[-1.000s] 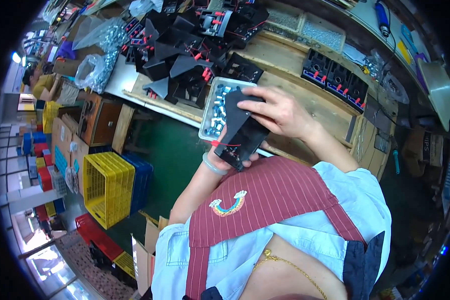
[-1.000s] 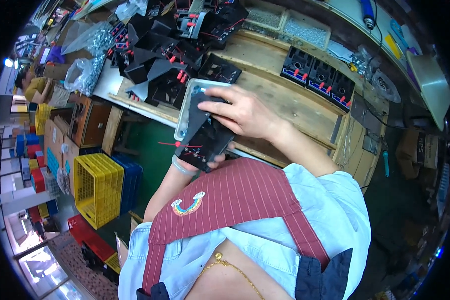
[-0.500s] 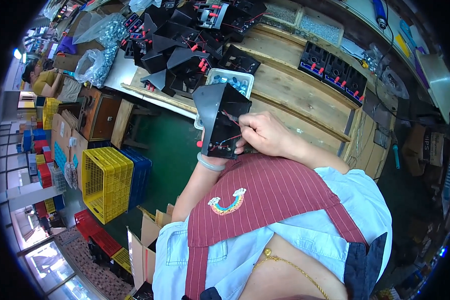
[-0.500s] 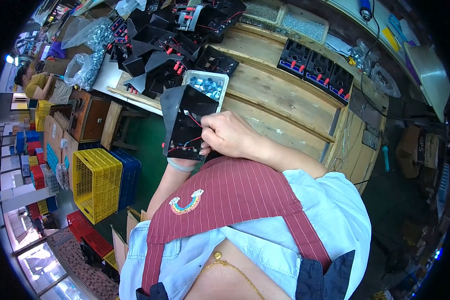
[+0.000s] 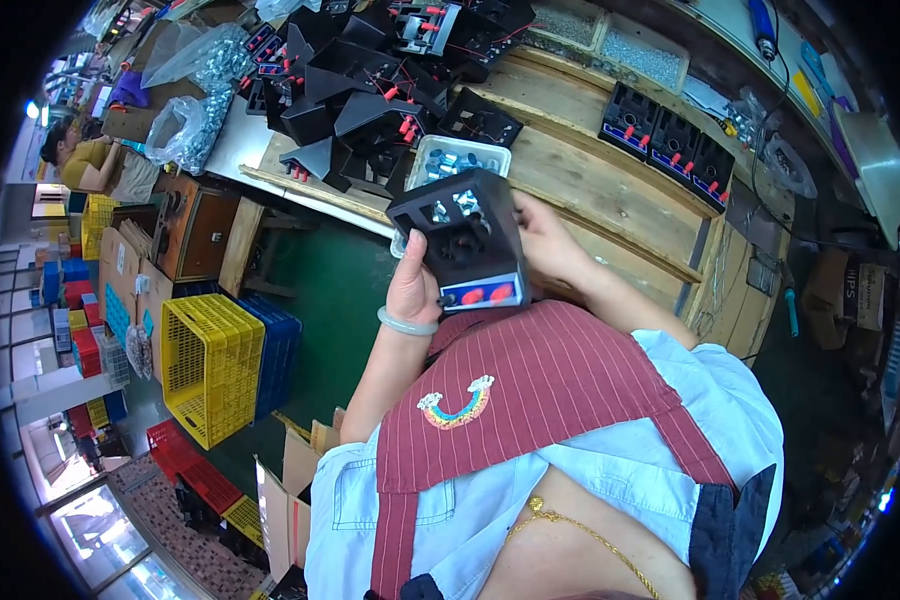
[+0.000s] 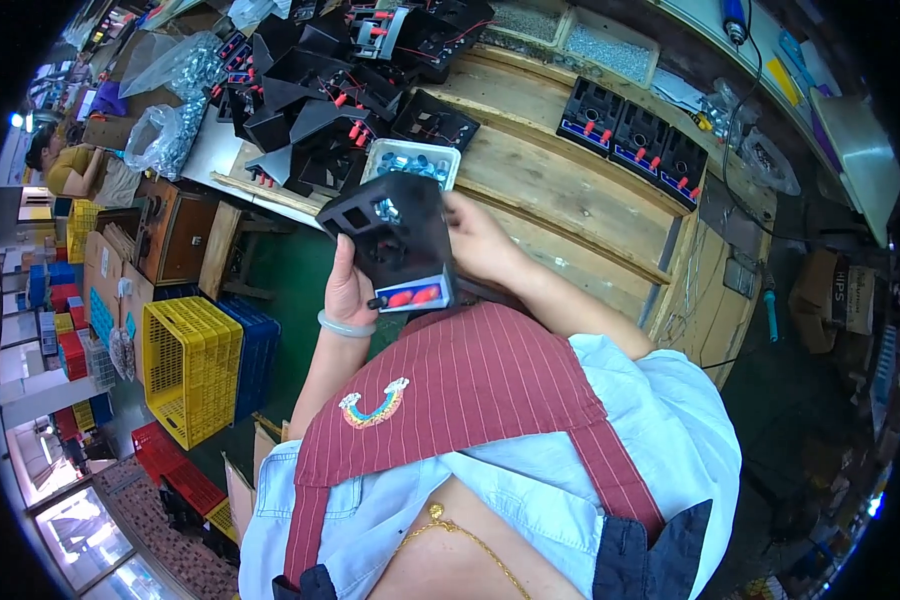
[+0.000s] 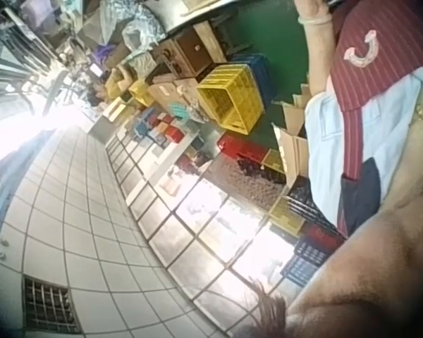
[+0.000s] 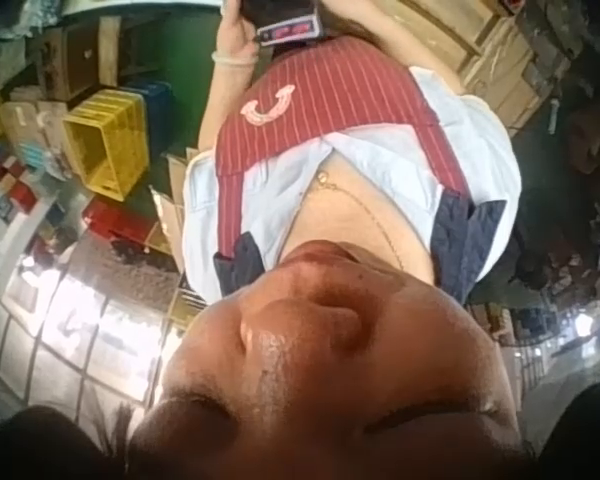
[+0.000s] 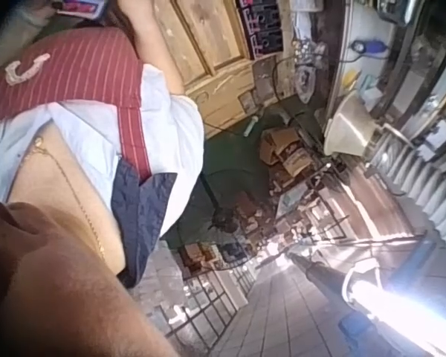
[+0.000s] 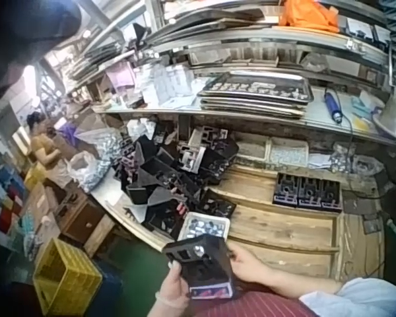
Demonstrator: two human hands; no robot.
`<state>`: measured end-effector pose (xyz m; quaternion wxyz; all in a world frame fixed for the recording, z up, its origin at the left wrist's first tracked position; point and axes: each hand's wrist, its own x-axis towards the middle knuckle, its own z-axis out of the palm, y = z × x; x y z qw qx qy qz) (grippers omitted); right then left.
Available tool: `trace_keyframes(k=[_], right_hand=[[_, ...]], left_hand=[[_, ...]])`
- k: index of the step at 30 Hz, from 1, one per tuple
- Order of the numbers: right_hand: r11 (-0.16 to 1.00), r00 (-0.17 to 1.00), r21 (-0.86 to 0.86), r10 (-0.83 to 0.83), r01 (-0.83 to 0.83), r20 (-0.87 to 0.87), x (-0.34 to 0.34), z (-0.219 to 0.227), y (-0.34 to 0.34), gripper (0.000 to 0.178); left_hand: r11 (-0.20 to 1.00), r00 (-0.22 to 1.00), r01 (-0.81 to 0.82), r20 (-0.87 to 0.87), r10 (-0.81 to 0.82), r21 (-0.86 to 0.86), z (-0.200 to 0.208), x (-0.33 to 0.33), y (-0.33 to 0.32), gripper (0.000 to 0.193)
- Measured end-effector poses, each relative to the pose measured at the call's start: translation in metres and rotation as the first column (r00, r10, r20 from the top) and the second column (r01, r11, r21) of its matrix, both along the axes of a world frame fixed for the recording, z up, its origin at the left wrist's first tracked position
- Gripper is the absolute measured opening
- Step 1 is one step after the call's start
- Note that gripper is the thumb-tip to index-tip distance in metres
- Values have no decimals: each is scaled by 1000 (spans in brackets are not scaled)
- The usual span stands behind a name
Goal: Assembling electronic components by manually inserting small blue parts into a black plastic housing.
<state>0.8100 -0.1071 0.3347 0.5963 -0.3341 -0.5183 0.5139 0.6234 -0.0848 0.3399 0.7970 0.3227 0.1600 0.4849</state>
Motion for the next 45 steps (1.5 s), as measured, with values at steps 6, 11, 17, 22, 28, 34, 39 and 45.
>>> trace_keyframes(k=[6,11,17,22,28,34,39,45], right_hand=[[918,579,348,-391,190,715,-16,44,-9,31],[771,543,584,-387,-253,746,-65,47,19,15],[826,530,529,-542,194,652,-35,37,85,19],[828,91,506,-538,240,838,5,-3,138,18],[998,950,56,-1,-17,313,-16,23,86,16],[715,533,698,-581,-25,615,-36,45,32,10],[773,296,619,-564,-139,771,-26,39,10,7],[775,222,558,-513,-297,829,-2,33,-3,7]], left_hand=[[994,991,-104,-84,102,-22,-34,-11,26,39],[981,967,-192,-176,186,-19,-43,-25,27,31],[949,930,-315,-209,303,-24,-17,-61,37,40],[957,942,-289,-183,280,-22,-24,-74,49,45],[962,942,-271,-215,259,-27,-23,-61,54,54],[961,928,-276,-250,275,32,-22,-20,37,56],[948,889,-313,-334,314,60,-23,-6,24,58],[963,912,-258,-307,271,83,-17,10,2,59]])
